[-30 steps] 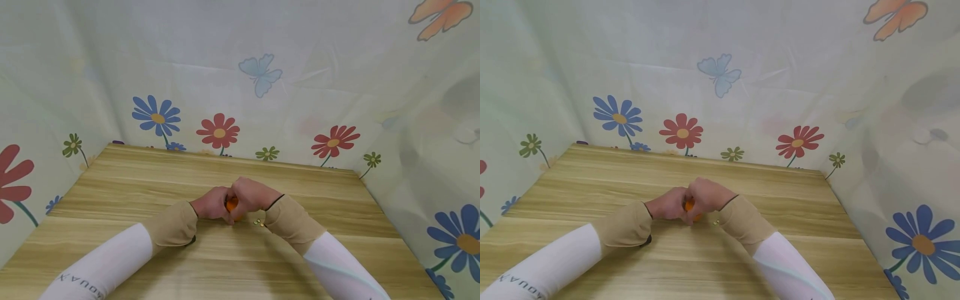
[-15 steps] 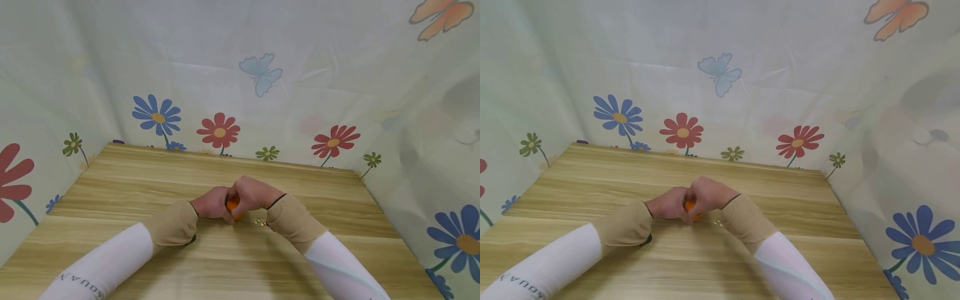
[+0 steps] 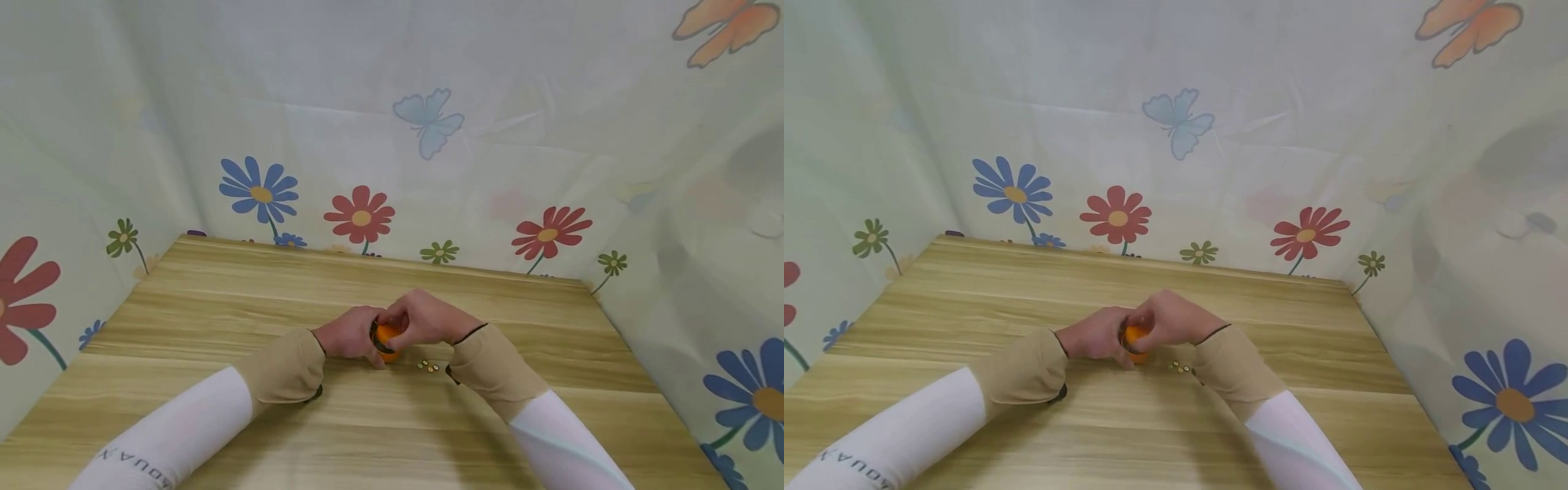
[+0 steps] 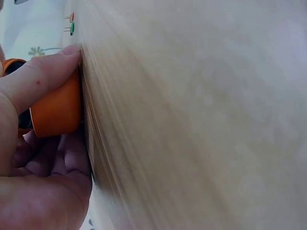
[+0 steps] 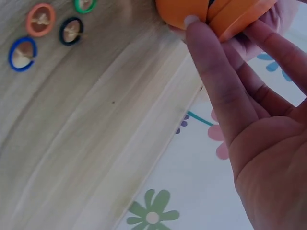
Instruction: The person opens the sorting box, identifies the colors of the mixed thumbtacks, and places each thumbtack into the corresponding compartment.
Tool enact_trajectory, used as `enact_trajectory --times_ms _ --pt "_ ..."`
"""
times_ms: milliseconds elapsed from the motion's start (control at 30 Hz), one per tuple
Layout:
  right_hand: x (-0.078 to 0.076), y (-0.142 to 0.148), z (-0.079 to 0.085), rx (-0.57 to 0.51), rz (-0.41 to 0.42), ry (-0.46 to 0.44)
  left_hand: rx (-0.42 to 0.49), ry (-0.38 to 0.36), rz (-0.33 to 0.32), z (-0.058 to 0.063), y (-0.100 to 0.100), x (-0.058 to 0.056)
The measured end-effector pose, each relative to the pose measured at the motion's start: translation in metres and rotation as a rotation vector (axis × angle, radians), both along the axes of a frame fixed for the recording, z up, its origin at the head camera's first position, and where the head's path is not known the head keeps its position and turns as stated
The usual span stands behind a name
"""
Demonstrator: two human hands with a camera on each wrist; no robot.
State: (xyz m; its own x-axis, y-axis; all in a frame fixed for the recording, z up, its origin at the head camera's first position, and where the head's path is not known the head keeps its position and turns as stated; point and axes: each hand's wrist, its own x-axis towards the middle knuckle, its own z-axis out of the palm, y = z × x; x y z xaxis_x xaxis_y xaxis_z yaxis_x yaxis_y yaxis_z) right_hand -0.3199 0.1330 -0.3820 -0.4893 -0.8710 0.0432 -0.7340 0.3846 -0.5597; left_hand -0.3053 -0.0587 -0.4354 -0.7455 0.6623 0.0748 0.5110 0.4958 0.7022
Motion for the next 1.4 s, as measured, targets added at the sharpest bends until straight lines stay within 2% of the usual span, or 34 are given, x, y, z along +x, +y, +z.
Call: enact_trajectory --times_ms 233,433,667,867,1000,1100,1400 --pt "-0.001 0.012 -0.005 -0.063 -0.032 -0.058 -0.008 -0.027 0.014 -0.003 0.001 -0.002" --pt "-0.002 0.017 -0.008 -0.097 -0.062 -0.118 -0.026 -0.010 0.012 -0.004 0.002 -0.004" --pt "-0.005 0.026 -0.014 -0.165 -0.105 -0.176 0.002 -0.034 -0.003 -0.003 0.003 -0.003" --pt "-0.005 0.030 -0.008 -0.226 -0.112 -0.189 -0.015 -0.050 0.020 -0.003 0.003 -0.004" --pt "-0.007 0.035 -0.007 -0.235 -0.120 -0.122 -0.018 -0.052 0.018 0.001 0.003 -0.003" --pt "-0.013 0.041 -0.014 -0.242 -0.150 -0.057 -0.005 -0.057 0.014 0.002 0.003 -0.002" --pt "-0.015 0.056 -0.023 -0.215 -0.322 0.045 0.021 -0.067 0.006 0.002 0.003 0.000"
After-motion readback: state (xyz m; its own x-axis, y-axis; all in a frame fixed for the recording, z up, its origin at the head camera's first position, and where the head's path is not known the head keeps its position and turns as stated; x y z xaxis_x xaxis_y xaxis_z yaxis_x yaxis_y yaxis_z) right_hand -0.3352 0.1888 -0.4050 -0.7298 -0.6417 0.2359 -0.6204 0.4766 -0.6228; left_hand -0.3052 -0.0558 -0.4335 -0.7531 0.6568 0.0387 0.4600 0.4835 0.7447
